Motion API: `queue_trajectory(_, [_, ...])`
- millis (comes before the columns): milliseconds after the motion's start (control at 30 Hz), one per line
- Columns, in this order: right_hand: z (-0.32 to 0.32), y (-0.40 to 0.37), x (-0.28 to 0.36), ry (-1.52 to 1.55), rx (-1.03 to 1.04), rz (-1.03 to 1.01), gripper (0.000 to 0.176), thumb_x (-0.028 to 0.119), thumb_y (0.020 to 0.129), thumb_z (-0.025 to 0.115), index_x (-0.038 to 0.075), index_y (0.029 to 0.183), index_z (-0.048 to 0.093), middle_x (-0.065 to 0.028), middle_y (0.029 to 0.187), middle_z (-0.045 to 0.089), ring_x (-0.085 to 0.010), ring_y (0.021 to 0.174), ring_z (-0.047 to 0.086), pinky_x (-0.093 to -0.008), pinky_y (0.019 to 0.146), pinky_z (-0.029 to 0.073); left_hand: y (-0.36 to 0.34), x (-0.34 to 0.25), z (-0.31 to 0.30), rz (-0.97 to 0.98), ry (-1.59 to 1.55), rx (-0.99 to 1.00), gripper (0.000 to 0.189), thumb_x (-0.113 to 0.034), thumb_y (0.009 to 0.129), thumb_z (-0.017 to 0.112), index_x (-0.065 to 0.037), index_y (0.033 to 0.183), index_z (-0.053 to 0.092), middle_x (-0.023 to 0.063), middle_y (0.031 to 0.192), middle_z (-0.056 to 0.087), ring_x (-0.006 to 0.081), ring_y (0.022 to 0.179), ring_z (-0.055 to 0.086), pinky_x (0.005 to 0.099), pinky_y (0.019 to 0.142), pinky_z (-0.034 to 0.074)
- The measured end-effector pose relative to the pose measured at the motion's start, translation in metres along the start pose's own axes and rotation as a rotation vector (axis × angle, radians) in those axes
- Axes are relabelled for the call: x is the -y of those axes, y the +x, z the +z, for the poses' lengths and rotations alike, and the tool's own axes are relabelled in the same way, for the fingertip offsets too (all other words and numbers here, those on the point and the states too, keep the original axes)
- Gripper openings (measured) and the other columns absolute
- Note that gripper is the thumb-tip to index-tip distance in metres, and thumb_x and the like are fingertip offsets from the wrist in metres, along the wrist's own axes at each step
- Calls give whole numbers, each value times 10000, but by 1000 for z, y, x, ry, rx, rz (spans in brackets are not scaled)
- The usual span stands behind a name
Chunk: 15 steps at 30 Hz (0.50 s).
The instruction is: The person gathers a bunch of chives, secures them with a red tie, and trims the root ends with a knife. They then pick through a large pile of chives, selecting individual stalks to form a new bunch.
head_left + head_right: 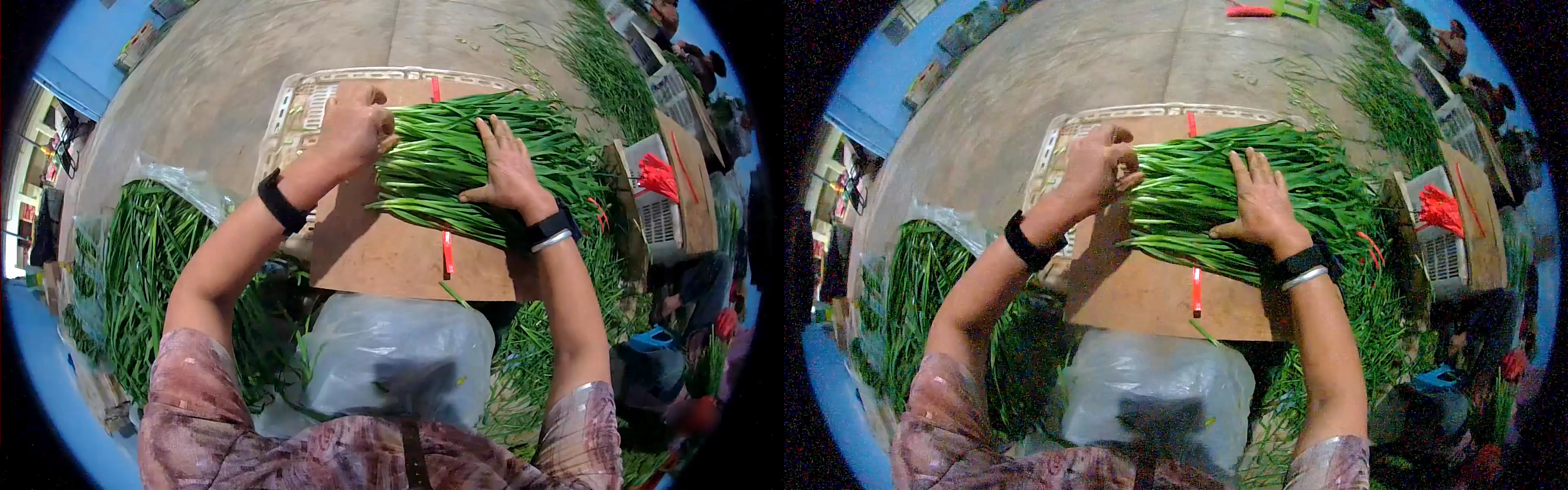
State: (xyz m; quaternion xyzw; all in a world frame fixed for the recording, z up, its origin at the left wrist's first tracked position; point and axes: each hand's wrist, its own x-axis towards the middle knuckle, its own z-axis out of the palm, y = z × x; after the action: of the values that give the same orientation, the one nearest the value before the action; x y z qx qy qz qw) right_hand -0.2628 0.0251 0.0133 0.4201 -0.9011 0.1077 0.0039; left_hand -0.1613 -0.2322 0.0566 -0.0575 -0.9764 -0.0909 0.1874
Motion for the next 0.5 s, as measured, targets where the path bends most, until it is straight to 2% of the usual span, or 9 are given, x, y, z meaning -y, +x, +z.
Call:
queue_trajectory(100, [-2,0,1,-11,13,1,1231,532,484,822,60,1426,184,-248,1455,203,-396,1347,213,-515,1068,231,0,4,1,-11,33,49,333,-257,668,747,-146,974,681,177,1215,519,362,1114,503,440,881,434])
queue_trajectory(233, [-3,1,2,-20,25,6,1221,529,486,822,58,1423,196,-246,1456,202,-398,1346,213,-516,1068,231,9,8,6,-12,41,120,480,-287,689,727,-219,1153,622,224,1364,384,393,1215,416,473,975,373])
queue_trajectory(333, [-3,1,2,-7,19,3,1215,526,488,822,58,1421,201,-245,1455,204,-399,1346,212,-517,1068,230,18,16,10,-32,-66,157,510,-240,681,738,-228,1174,610,242,1375,362,406,1232,390,471,1012,338])
queue_trajectory(500, [-2,1,0,15,22,7,1209,521,487,822,62,1420,205,-243,1453,211,-397,1348,208,-519,1072,221,27,22,16,110,-167,97,508,-129,648,754,-199,1135,624,248,1348,393,411,1189,433,435,996,367])
